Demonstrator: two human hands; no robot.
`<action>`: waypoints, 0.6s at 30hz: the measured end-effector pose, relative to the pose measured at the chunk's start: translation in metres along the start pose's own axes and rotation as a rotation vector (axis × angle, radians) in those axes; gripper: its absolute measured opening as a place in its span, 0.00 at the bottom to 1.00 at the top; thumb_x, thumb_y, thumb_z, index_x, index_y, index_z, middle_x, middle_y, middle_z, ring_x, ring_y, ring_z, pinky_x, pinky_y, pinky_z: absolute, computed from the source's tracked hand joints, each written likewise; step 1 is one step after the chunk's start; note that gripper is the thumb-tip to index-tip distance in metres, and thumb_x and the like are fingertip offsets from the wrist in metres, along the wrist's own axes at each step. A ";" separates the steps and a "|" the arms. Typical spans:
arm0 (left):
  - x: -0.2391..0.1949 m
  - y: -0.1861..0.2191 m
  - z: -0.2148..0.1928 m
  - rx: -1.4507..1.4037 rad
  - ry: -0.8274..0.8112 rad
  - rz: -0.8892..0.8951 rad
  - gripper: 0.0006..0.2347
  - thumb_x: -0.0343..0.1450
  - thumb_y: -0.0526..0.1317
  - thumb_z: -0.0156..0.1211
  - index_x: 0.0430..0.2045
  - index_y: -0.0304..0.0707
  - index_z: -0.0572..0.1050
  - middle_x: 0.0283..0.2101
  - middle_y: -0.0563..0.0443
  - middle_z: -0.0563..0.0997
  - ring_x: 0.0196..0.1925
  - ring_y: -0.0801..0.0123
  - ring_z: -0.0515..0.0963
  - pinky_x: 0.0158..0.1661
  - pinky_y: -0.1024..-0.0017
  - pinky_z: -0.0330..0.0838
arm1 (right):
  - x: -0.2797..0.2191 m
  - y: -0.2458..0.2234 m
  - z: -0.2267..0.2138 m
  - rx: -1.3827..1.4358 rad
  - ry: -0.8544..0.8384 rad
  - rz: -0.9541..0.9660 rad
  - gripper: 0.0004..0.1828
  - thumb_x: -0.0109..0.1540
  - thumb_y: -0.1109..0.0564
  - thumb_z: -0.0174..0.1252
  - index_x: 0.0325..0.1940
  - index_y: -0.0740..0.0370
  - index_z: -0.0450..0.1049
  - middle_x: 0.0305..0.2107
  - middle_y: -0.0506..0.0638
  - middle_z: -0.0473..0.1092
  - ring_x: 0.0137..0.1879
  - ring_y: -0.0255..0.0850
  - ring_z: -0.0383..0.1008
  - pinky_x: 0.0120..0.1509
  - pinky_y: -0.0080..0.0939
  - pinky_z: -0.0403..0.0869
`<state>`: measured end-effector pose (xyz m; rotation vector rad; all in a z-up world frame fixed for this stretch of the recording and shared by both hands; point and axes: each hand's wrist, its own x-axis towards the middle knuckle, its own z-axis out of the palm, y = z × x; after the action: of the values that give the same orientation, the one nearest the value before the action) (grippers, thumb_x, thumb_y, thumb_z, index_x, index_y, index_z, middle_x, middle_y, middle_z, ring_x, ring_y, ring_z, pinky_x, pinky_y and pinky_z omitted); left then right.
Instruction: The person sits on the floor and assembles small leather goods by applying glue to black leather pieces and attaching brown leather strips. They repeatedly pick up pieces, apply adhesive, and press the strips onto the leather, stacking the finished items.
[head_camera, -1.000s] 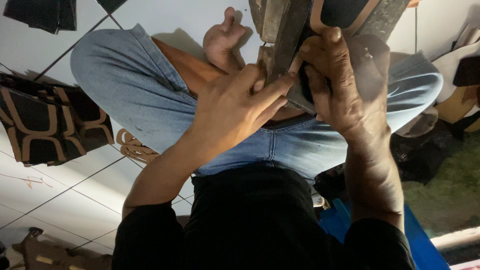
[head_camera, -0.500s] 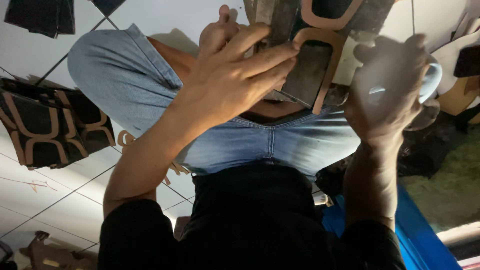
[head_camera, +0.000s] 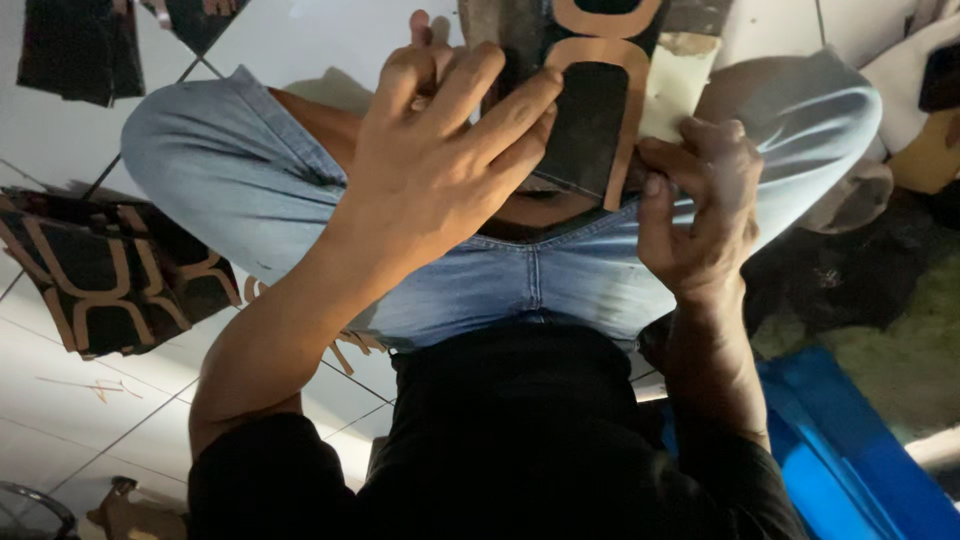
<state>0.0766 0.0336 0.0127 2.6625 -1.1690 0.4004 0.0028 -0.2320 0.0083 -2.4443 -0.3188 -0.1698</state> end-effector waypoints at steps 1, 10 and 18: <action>0.002 0.001 -0.001 0.035 -0.002 0.006 0.02 0.77 0.41 0.67 0.38 0.48 0.84 0.59 0.65 0.77 0.62 0.69 0.69 0.62 0.63 0.61 | -0.001 0.002 0.001 -0.044 -0.011 -0.003 0.27 0.68 0.72 0.58 0.70 0.64 0.60 0.49 0.63 0.76 0.61 0.52 0.71 0.66 0.45 0.76; 0.022 0.015 0.011 -0.112 -0.015 0.153 0.11 0.80 0.36 0.60 0.55 0.33 0.79 0.65 0.48 0.73 0.69 0.61 0.69 0.67 0.60 0.64 | -0.028 0.005 0.004 0.019 -0.024 0.056 0.40 0.72 0.71 0.56 0.81 0.62 0.41 0.50 0.54 0.79 0.66 0.50 0.72 0.73 0.45 0.70; 0.033 0.020 0.037 -0.162 -0.055 0.172 0.13 0.81 0.35 0.59 0.61 0.30 0.75 0.66 0.45 0.71 0.72 0.57 0.67 0.73 0.58 0.65 | -0.036 0.014 0.007 0.048 0.001 -0.091 0.44 0.70 0.69 0.59 0.81 0.64 0.38 0.54 0.54 0.77 0.69 0.53 0.70 0.72 0.53 0.67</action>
<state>0.0895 -0.0132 -0.0092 2.4593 -1.3896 0.2488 -0.0277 -0.2448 -0.0131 -2.3832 -0.4294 -0.2006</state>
